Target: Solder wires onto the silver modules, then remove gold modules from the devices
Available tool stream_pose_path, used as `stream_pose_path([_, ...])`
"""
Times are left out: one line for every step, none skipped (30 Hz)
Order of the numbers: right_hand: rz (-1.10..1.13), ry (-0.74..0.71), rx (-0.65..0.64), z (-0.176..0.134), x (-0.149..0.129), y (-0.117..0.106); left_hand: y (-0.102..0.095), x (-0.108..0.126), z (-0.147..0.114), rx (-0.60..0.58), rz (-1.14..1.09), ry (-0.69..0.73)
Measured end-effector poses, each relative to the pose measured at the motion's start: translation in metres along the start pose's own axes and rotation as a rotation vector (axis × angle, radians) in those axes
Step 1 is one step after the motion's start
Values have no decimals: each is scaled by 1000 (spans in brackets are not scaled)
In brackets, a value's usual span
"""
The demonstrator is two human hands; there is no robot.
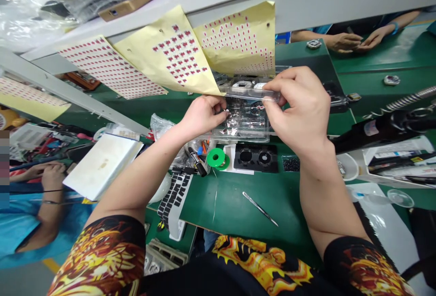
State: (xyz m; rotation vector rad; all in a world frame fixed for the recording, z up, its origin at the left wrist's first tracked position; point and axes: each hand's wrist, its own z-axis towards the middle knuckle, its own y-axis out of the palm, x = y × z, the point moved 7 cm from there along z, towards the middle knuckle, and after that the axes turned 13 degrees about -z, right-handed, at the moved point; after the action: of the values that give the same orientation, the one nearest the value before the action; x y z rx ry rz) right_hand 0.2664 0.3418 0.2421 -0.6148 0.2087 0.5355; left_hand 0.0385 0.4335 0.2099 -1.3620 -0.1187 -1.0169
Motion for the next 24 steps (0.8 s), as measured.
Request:
stream_pose_path([-4, 0, -2, 0, 0, 0, 0, 0, 0, -1, -7, 2])
stream_pose_path([-10, 0, -5, 0, 0, 0, 0, 0, 0, 0, -17, 5])
stream_pose_path([-14, 0, -6, 0, 0, 0, 1, -1, 0, 2, -28, 7])
stream_pose_path([-17, -2, -6, 0, 0, 0, 1, -1, 0, 4, -40, 9])
stream_pose_path([-18, -3, -6, 0, 0, 0, 1, -2, 0, 4, -52, 10])
stream_pose_path([-16, -6, -4, 0, 0, 0, 1, -2, 0, 5, -64, 11])
stream_pose_path([-11, -8, 0, 0, 0, 0, 1, -2, 0, 3, -75, 11])
stream_pose_path([-7, -10, 4, 0, 0, 0, 2, -2, -1, 1, -87, 10])
stream_pose_path([-2, -11, 6, 0, 0, -1, 2, -2, -1, -3, -101, 9])
stream_pose_path([1, -10, 6, 0, 0, -1, 2, -2, -1, -7, -115, 6])
stream_pose_path([3, -9, 4, 0, 0, -1, 1, -2, -2, -12, -128, 0])
stream_pose_path([4, -5, 2, 0, 1, -1, 1, -2, -3, -14, -138, -5])
stream_pose_path([4, -1, 0, 0, 1, -1, -1, -2, -5, -13, -145, -8])
stream_pose_path([6, 4, -3, 0, 1, -1, -2, -2, -7, -8, -147, -11])
stream_pose_path([8, 8, -3, 0, 2, -1, -4, -1, -10, 0, -144, -12])
stream_pose_path([10, 12, -2, 0, 2, -1, -6, -1, -14, 9, -136, -10])
stream_pose_path([13, 14, -2, 0, 2, -2, -8, 0, -18, 17, -125, -5])
stream_pose_path([15, 16, -2, 0, 2, -2, -10, 2, -23, 23, -113, 8])
stream_pose_path([16, 17, -3, 0, 2, -2, -12, 5, -29, 29, -102, 28])
stream_pose_path([17, 17, -5, 0, 2, -2, -13, 8, -36, 37, -93, 55])
stream_pose_path([16, 17, -6, 0, 2, -2, -15, 12, -43, 43, -83, 86])
stream_pose_path([14, 17, -14, 0, 1, -2, -16, 16, -50, 48, -69, 118])
stream_pose_path([10, 17, -22, 1, 0, -2, -17, 19, -57, 52, -47, 151])
stream_pose_path([4, 17, -28, 1, -1, -2, -17, 22, -64, 53, -16, 182])
